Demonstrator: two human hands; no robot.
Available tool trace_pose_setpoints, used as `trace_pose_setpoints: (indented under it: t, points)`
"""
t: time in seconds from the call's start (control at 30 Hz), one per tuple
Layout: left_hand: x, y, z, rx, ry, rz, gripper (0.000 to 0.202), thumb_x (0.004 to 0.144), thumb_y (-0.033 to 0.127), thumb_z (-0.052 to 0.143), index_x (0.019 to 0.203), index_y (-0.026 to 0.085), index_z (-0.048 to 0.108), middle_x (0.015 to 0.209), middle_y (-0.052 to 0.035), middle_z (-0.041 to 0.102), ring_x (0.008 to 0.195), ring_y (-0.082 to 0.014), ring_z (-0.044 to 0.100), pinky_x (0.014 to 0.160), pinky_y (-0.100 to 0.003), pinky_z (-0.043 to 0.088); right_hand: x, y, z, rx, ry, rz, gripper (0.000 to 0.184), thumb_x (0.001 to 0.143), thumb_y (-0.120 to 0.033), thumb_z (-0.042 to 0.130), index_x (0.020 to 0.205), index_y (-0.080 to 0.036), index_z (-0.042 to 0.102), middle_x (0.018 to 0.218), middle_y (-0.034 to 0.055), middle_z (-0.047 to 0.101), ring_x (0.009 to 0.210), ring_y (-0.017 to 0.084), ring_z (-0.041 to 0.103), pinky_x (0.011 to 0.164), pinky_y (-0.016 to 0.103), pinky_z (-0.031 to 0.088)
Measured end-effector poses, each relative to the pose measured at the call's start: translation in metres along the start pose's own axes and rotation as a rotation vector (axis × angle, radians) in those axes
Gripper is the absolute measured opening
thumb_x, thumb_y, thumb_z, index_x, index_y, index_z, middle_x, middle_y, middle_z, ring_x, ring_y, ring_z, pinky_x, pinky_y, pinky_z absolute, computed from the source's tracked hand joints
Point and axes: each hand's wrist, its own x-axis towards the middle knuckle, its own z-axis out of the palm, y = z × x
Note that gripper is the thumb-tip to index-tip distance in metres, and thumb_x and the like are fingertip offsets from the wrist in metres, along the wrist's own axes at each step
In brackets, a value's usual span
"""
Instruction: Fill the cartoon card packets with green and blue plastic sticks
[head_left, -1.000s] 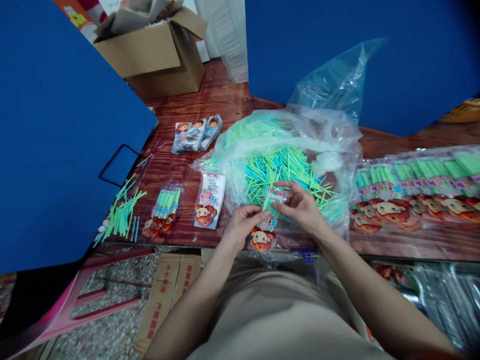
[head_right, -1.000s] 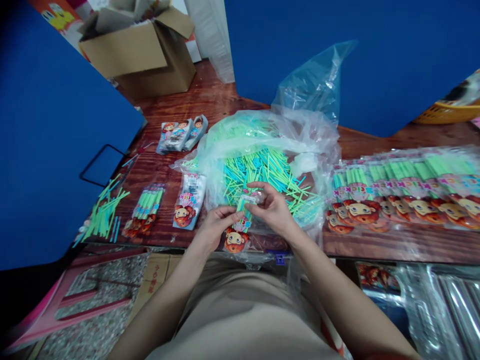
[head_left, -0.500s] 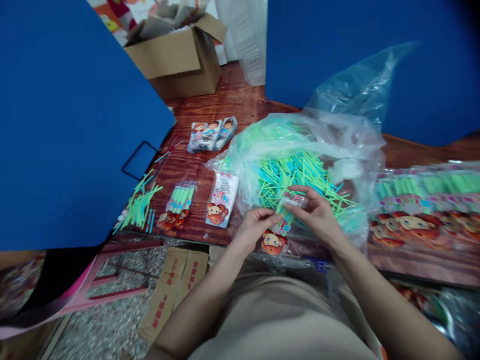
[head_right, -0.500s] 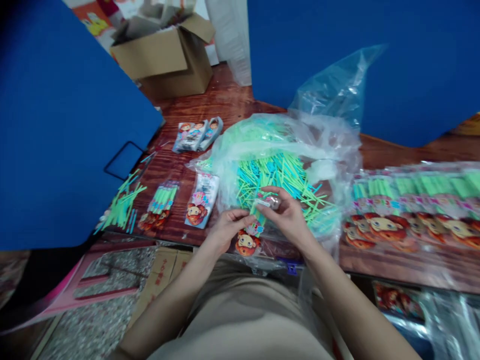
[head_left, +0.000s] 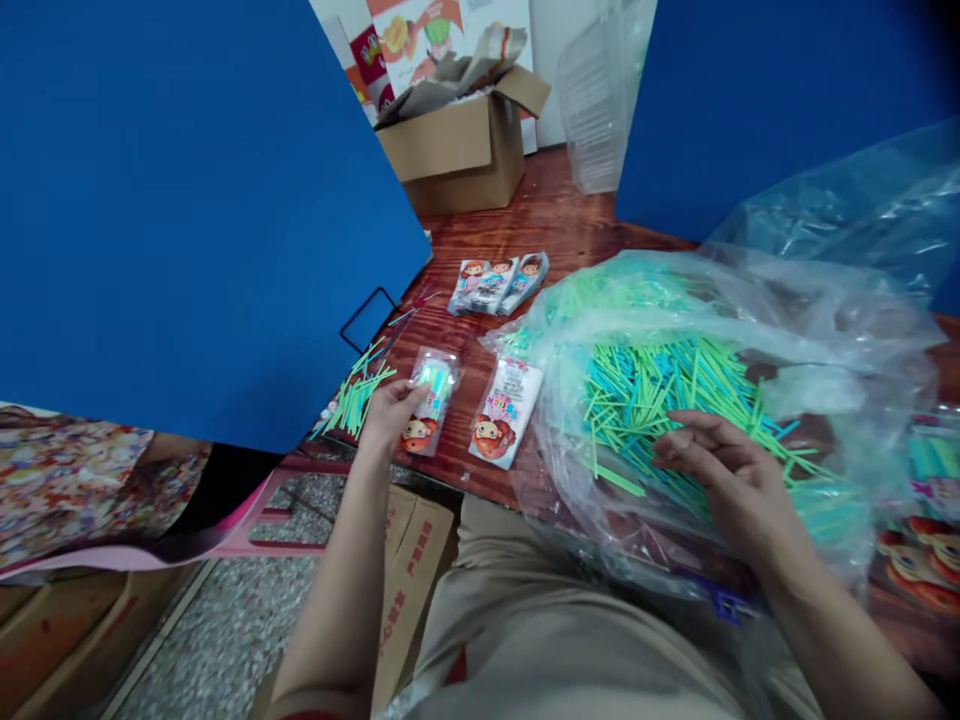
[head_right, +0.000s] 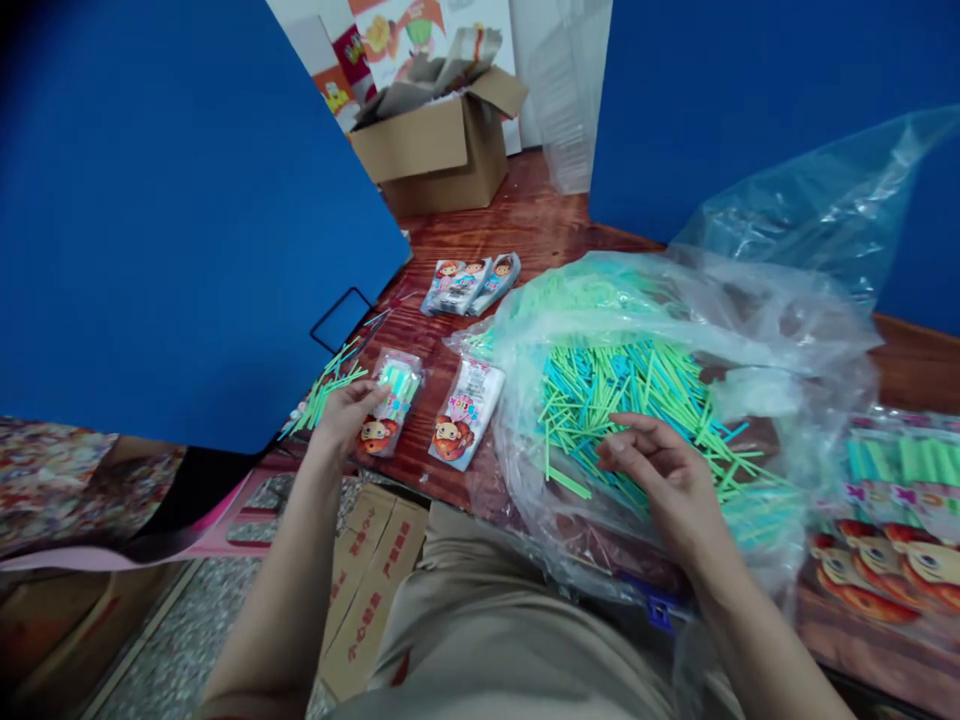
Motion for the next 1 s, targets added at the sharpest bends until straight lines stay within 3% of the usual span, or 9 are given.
trace_pose_setpoints:
  t: [0.07, 0.2, 0.33, 0.4, 0.47, 0.57, 0.63, 0.8, 1.0]
  points:
    - [0.020, -0.013, -0.014, 0.215, 0.071, 0.019, 0.048, 0.047, 0.053, 0.087, 0.066, 0.016, 0.063, 0.060, 0.0008, 0.061, 0.057, -0.0138, 0.052, 0.057, -0.026, 0.039, 0.000, -0.001, 0.001, -0.009, 0.000, 0.005, 0.029, 0.073, -0.039, 0.081, 0.097, -0.027, 0.072, 0.075, 0.0019, 0.072, 0.066, 0.019, 0.068, 0.066, 0.033, 0.060]
    - [0.035, -0.029, -0.019, 0.336, 0.140, 0.039, 0.041, 0.051, 0.041, 0.087, 0.074, 0.016, 0.066, 0.059, 0.0014, 0.057, 0.062, -0.0168, 0.053, 0.061, -0.028, 0.038, -0.001, 0.000, 0.000, -0.008, -0.006, 0.011, 0.028, 0.073, -0.040, 0.082, 0.096, -0.027, 0.073, 0.076, 0.0024, 0.071, 0.067, 0.018, 0.068, 0.066, 0.032, 0.059]
    - [0.023, -0.026, -0.010, 0.759, 0.223, 0.140, 0.041, 0.071, 0.036, 0.076, 0.104, 0.013, 0.069, 0.083, -0.0089, 0.067, 0.082, -0.0274, 0.061, 0.075, -0.035, 0.043, 0.000, 0.002, 0.000, -0.009, -0.025, 0.001, 0.029, 0.075, -0.039, 0.080, 0.099, -0.026, 0.072, 0.078, 0.0022, 0.071, 0.068, 0.017, 0.067, 0.067, 0.030, 0.058]
    - [0.011, -0.020, 0.000, 1.007, 0.324, 0.277, 0.043, 0.079, 0.034, 0.068, 0.116, 0.013, 0.065, 0.106, -0.0167, 0.066, 0.101, -0.0332, 0.060, 0.087, -0.040, 0.043, 0.001, 0.003, 0.000, -0.002, -0.038, -0.002, 0.029, 0.076, -0.038, 0.080, 0.100, -0.025, 0.071, 0.077, 0.0017, 0.070, 0.069, 0.016, 0.067, 0.067, 0.029, 0.058]
    - [-0.003, -0.015, 0.015, 1.088, 0.382, 0.417, 0.037, 0.086, 0.034, 0.060, 0.116, 0.013, 0.066, 0.115, -0.0193, 0.062, 0.109, -0.0348, 0.056, 0.094, -0.043, 0.041, 0.002, 0.003, 0.001, 0.004, -0.052, -0.001, 0.028, 0.076, -0.039, 0.080, 0.099, -0.025, 0.071, 0.076, 0.0012, 0.070, 0.068, 0.015, 0.067, 0.067, 0.027, 0.058]
    - [-0.017, -0.010, 0.045, 1.006, 0.191, 0.513, 0.029, 0.089, 0.041, 0.057, 0.099, 0.017, 0.071, 0.102, -0.0139, 0.066, 0.097, -0.0292, 0.060, 0.090, -0.039, 0.044, 0.002, 0.001, 0.003, -0.004, -0.060, -0.007, 0.027, 0.076, -0.039, 0.080, 0.098, -0.025, 0.071, 0.075, 0.0006, 0.071, 0.067, 0.014, 0.067, 0.067, 0.025, 0.058]
    - [-0.019, -0.011, 0.065, 0.918, 0.070, 0.482, 0.031, 0.086, 0.045, 0.063, 0.096, 0.017, 0.071, 0.094, -0.0112, 0.067, 0.089, -0.0256, 0.061, 0.086, -0.036, 0.046, 0.000, -0.001, 0.003, -0.014, -0.062, -0.010, 0.027, 0.076, -0.040, 0.080, 0.097, -0.025, 0.072, 0.074, 0.0004, 0.071, 0.067, 0.013, 0.067, 0.067, 0.025, 0.057]
    - [-0.001, -0.021, 0.094, 0.758, 0.022, 0.315, 0.030, 0.074, 0.044, 0.077, 0.087, 0.018, 0.070, 0.077, -0.0057, 0.067, 0.077, -0.0216, 0.062, 0.074, -0.031, 0.045, -0.002, -0.005, 0.003, -0.032, -0.072, -0.014, 0.027, 0.075, -0.041, 0.080, 0.095, -0.025, 0.072, 0.072, 0.0004, 0.071, 0.066, 0.014, 0.067, 0.066, 0.024, 0.057]
    - [0.014, -0.031, 0.102, 0.464, -0.019, 0.203, 0.030, 0.065, 0.041, 0.082, 0.064, 0.018, 0.063, 0.059, 0.0016, 0.061, 0.058, -0.0144, 0.055, 0.060, -0.026, 0.041, -0.001, -0.005, 0.004, -0.061, -0.077, -0.019, 0.027, 0.075, -0.041, 0.080, 0.093, -0.023, 0.071, 0.071, 0.0007, 0.070, 0.064, 0.013, 0.067, 0.066, 0.024, 0.056]
